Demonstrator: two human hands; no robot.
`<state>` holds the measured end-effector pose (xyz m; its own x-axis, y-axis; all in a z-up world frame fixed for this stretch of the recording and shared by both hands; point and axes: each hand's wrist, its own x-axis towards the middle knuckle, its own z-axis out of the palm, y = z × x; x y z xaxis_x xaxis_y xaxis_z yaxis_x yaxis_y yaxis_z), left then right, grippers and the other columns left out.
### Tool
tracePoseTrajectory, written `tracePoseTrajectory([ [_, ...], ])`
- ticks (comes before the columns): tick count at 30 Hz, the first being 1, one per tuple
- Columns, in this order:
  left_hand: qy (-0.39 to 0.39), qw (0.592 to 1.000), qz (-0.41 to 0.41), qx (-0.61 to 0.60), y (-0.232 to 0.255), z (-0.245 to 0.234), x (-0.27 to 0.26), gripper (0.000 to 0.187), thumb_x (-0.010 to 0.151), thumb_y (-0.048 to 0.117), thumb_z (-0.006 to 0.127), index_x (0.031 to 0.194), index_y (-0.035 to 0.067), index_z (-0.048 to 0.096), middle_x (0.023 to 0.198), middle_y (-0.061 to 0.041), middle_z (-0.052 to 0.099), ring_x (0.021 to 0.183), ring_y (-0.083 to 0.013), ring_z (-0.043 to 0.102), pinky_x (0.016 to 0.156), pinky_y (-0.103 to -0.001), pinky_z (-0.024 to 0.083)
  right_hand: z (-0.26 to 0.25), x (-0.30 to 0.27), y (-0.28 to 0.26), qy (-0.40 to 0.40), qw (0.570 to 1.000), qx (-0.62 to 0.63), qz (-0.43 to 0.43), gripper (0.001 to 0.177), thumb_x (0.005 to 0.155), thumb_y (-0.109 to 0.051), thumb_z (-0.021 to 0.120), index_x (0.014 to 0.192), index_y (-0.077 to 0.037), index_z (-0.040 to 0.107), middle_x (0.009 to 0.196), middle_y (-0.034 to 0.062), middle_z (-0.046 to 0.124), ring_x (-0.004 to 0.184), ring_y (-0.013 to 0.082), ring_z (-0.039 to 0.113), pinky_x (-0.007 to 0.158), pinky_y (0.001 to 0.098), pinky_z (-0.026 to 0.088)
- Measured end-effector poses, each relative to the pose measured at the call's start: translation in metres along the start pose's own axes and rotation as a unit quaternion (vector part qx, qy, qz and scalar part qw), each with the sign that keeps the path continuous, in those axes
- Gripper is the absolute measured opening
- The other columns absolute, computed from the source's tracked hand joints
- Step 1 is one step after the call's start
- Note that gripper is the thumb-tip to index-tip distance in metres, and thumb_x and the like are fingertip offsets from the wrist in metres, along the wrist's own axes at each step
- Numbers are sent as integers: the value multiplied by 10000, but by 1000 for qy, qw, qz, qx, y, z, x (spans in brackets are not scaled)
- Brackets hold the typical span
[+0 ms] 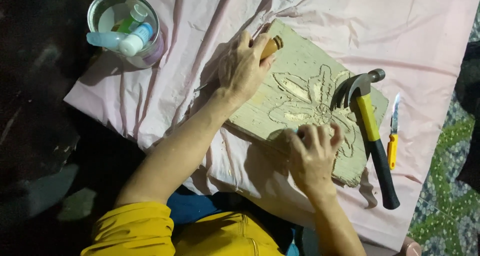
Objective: Carving a floral design into a wooden block using a hammer and chisel on a covered work surface.
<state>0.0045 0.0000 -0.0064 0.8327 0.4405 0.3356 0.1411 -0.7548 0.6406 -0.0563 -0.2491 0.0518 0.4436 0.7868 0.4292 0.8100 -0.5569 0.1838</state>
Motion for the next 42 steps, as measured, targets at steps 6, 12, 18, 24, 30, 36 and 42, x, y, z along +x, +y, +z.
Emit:
tracePoseTrajectory([
  [6, 15, 999, 1, -33, -2, 6, 0, 521, 873, 328, 866, 1302, 131, 646, 1215, -137, 560, 907, -218, 630, 617, -281, 626, 1, 10, -8, 32, 999, 24, -12, 243, 980, -41, 605, 1097, -240, 682, 934, 28, 647, 863, 215, 563, 1049, 506, 342],
  [12, 13, 1000, 14, -24, 0, -1, -1, 514, 871, 311, 875, 1289, 119, 646, 1101, -130, 575, 901, -245, 653, 664, -340, 651, -13, -1, -8, 1, 998, 69, 0, 491, 785, 132, 577, 1116, -216, 676, 1005, 44, 654, 965, 253, 547, 1112, 542, 273],
  [18, 12, 999, 5, -40, -3, 7, 0, 522, 871, 318, 872, 1297, 114, 649, 1112, -134, 547, 912, -253, 638, 686, -335, 650, -17, -9, 17, -64, 997, 4, 42, 369, 872, -40, 715, 1152, -274, 660, 1110, 24, 602, 1074, 267, 528, 1124, 485, 283],
  [24, 10, 999, 4, -41, -1, 4, 0, 515, 878, 316, 858, 1302, 118, 644, 1252, -166, 560, 955, -253, 654, 662, -324, 647, -17, -2, 5, -60, 998, -16, 0, 463, 790, 109, 605, 1030, -274, 706, 971, 35, 623, 960, 270, 550, 1101, 528, 279],
  [30, -3, 998, -1, -55, 2, -3, -1, 483, 910, 305, 833, 1301, 106, 632, 1156, -147, 557, 902, -257, 658, 657, -329, 657, -19, -6, 7, -34, 999, 29, -6, 512, 724, 124, 632, 1071, -247, 694, 1043, 45, 622, 1039, 286, 552, 1171, 535, 255],
  [36, 10, 998, 10, -53, 4, -6, -1, 468, 887, 295, 854, 1252, 87, 647, 1234, -183, 556, 941, -287, 663, 651, -344, 667, -20, -13, 42, -56, 991, -96, 72, 305, 880, -59, 776, 1130, -229, 737, 1047, 53, 610, 985, 244, 523, 1005, 464, 364],
  [42, -1, 1000, 6, -31, 1, -3, -1, 492, 900, 331, 842, 1294, 118, 640, 1124, -146, 563, 889, -256, 652, 651, -334, 642, -8, 1, -8, -10, 998, 45, -40, 388, 879, 50, 643, 1164, -212, 664, 1019, 63, 594, 910, 242, 534, 1073, 555, 340],
])
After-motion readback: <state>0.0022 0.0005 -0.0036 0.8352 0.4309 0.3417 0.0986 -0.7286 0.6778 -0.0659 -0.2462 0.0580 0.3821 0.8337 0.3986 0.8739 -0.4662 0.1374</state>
